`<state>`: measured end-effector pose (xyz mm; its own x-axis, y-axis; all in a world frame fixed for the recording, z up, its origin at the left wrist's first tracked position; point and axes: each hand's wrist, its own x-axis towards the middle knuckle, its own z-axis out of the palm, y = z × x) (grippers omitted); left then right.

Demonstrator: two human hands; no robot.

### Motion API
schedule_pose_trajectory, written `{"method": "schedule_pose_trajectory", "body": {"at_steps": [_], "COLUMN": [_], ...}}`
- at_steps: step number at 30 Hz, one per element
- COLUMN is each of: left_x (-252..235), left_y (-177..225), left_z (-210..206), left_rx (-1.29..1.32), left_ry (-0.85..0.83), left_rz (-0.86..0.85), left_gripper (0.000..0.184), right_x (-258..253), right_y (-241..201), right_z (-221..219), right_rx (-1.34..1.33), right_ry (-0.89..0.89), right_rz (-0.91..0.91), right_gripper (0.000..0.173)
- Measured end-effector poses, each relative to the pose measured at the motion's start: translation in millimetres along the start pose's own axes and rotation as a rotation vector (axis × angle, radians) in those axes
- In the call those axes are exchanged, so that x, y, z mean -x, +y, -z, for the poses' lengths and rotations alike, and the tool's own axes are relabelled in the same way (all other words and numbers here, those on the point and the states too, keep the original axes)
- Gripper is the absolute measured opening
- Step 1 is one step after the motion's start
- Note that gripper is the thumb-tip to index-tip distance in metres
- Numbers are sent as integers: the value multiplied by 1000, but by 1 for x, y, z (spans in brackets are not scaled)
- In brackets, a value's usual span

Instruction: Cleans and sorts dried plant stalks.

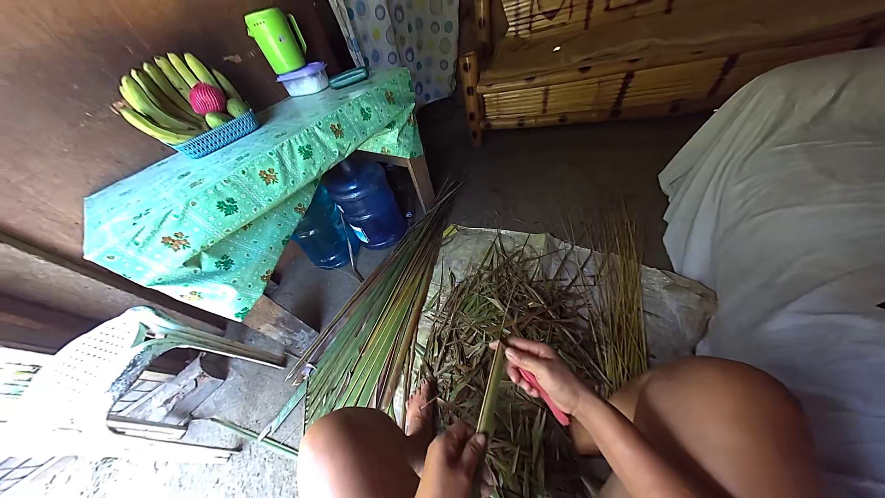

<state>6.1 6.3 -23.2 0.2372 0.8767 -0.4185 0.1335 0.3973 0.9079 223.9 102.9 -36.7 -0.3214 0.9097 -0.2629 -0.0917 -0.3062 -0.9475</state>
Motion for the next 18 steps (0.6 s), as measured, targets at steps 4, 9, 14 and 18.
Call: {"method": "schedule_pose_trajectory", "body": {"at_steps": [4, 9, 14, 18], "left_x": [-5, -12, -1, 5], "left_y": [-2, 1, -5, -9], "left_z": [6, 4, 4, 4], "left_rx": [130, 173, 267, 283], "left_ry": [152, 96, 24, 12], "left_rz": [37, 57, 81, 94], "left_gripper": [24, 28, 30, 31], "right_x": [17, 18, -6, -26], "right_y": [13, 31, 23, 22], "right_z": [-19, -27, 3, 27], "right_rx": [373, 766, 674, 501], "right_ry": [-122, -104, 104, 381], "right_rz": [173, 423, 279, 163], "right_gripper": [34, 34, 38, 37]}}
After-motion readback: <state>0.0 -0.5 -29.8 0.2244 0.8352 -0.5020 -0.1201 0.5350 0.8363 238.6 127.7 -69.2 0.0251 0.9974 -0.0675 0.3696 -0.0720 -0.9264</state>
